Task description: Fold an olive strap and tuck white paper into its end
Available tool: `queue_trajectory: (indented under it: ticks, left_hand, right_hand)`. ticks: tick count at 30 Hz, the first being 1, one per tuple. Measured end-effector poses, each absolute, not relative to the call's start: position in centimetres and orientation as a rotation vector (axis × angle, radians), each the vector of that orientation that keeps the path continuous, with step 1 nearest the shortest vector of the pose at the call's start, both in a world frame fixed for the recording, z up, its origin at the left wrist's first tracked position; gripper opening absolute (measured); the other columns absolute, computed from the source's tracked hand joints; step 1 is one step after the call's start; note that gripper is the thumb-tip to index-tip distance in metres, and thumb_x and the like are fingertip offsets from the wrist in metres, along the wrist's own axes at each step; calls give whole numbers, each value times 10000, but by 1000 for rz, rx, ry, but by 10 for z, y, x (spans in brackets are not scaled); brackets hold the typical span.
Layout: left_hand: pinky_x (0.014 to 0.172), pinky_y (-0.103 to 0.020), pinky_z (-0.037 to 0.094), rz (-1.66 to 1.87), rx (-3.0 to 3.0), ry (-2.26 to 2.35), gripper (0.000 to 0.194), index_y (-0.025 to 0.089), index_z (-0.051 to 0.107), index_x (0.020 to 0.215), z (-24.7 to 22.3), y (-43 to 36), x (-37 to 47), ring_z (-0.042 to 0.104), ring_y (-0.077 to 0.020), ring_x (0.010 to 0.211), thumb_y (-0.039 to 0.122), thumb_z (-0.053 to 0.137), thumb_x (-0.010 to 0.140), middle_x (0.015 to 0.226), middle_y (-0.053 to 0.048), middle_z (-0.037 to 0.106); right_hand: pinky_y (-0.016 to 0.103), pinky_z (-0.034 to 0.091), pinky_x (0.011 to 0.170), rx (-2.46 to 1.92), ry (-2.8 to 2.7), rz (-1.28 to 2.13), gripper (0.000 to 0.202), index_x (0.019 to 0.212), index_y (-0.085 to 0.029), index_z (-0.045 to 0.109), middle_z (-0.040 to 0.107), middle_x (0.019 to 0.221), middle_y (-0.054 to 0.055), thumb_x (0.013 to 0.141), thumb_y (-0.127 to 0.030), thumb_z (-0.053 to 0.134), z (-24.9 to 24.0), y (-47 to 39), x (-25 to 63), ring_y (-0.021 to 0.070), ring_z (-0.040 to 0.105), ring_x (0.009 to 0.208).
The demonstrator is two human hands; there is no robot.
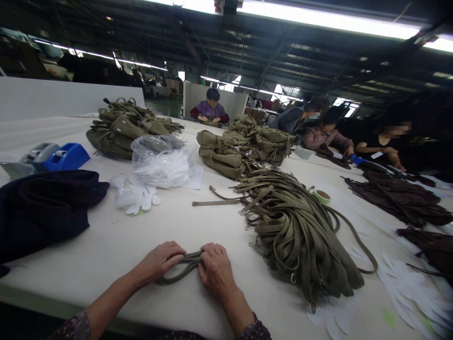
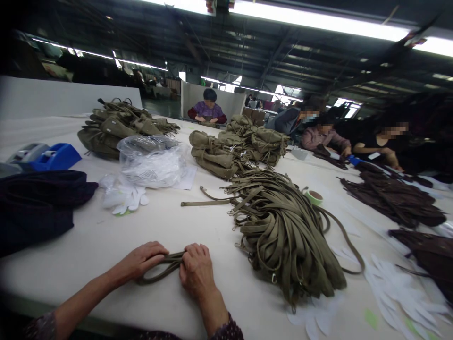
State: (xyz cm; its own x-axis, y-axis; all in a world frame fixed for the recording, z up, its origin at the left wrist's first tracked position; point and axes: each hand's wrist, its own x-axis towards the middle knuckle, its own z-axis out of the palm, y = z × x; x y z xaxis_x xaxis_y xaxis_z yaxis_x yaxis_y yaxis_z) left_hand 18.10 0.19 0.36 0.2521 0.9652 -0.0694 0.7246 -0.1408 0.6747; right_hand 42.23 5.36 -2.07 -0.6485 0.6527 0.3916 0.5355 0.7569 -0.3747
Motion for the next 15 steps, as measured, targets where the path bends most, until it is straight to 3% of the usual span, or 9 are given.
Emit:
queue_trajectory:
  ticks: [2, 4, 10, 15]
  left_hand:
    - [1039, -468, 426, 456, 1965, 1590, 446, 322, 583, 1278, 9, -5, 187, 573, -273, 1158, 480, 634, 864, 1248, -45, 652]
    - [1083, -507, 388, 400, 2022, 1654, 603, 334, 516, 1350, 11, -11, 194, 527, -300, 1233, 445, 723, 795, 1335, -56, 601]
    - [989, -445, 450, 424, 2118, 1798, 248, 322, 635, 1162, -2, -13, 207, 599, -236, 1062, 326, 555, 927, 1084, -22, 666]
    - [887, -363, 505, 619, 2281, 1730, 214, 373, 687, 1072, -31, -14, 196, 666, -213, 972, 452, 584, 903, 1014, 13, 714]
  right_hand:
    - [417, 375, 1032, -886, -2450, 308, 148, 894, -212, 553, 661, 1138, 23, 817, -142, 659, -21, 53, 423, 221, 550, 1104]
    - [426, 356, 1053, -877, -2450, 312, 160, 901, -215, 550, 661, 1146, 20, 814, -146, 665, -23, 53, 424, 221, 550, 1112]
    - [422, 298, 1115, -826, -2425, 326, 161, 942, -216, 555, 664, 1176, 16, 832, -156, 657, -27, 57, 425, 211, 542, 1168]
    - [354, 403, 1009, -871, -2536, 250, 136, 982, -221, 569, 690, 977, 10, 860, -225, 628, -15, 45, 433, 185, 594, 1006]
